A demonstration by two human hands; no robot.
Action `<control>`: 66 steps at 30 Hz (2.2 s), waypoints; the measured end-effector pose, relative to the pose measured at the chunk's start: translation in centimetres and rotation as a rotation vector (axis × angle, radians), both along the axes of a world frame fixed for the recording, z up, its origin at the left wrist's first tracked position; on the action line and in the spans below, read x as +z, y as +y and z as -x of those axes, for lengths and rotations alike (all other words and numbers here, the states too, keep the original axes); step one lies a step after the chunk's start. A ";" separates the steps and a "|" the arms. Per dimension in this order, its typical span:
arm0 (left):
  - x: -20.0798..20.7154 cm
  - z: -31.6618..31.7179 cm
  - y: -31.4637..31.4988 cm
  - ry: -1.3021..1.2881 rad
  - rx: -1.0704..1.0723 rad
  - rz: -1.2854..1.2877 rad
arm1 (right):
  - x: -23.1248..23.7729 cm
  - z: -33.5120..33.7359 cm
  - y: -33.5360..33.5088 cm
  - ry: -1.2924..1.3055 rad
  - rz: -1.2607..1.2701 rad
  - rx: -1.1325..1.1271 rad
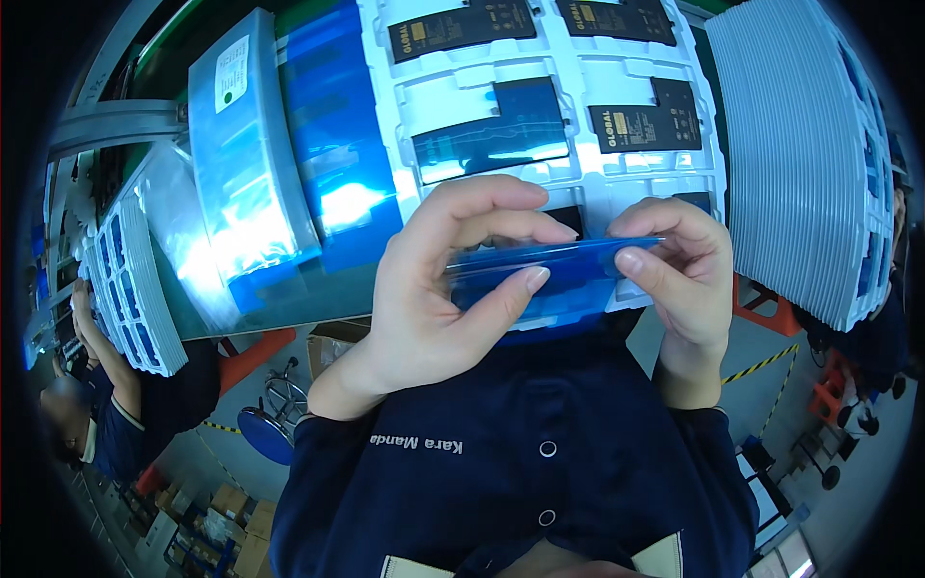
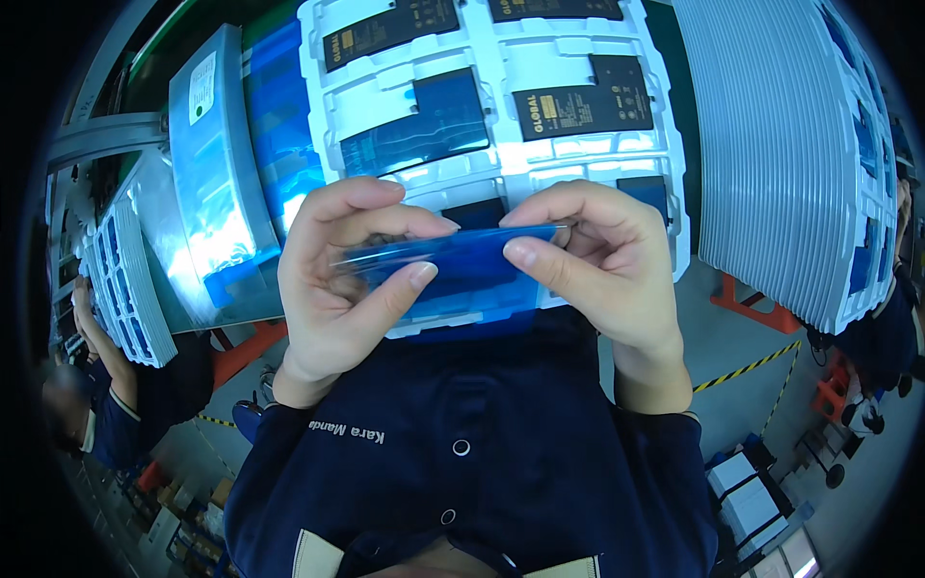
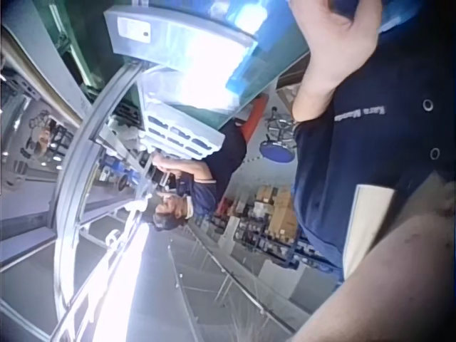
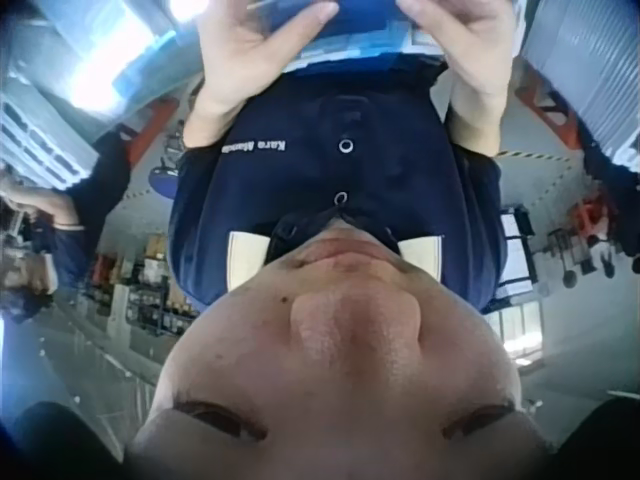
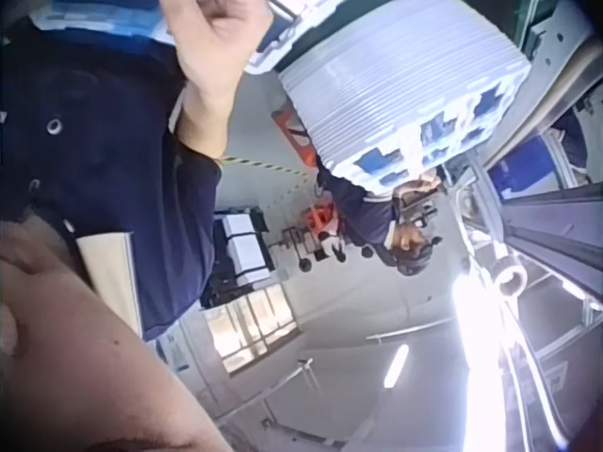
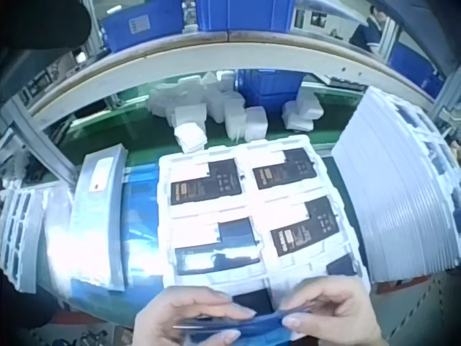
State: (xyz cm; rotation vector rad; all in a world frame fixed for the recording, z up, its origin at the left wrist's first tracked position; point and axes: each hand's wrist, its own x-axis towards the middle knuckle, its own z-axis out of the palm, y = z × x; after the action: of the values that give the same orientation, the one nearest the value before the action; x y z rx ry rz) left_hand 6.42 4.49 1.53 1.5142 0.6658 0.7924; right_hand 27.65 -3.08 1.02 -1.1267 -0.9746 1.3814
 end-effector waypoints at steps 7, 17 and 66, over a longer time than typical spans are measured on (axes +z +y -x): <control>0.7 -1.8 -0.3 0.094 0.065 0.177 | -0.2 -0.8 -0.2 -0.070 -0.103 -0.226; -1.2 -3.2 0.6 0.195 -0.035 -0.282 | 0.4 -4.7 0.5 -0.101 -0.206 -0.285; -1.8 -5.3 4.3 0.433 -0.273 -0.769 | -2.8 -8.1 4.6 -0.805 -0.141 -0.402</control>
State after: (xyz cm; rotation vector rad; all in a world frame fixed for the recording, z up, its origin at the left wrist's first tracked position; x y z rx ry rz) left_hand 11.70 8.77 -0.30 2.4643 0.4584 0.5264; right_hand 35.77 1.53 -1.74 -1.7021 -1.2774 0.5063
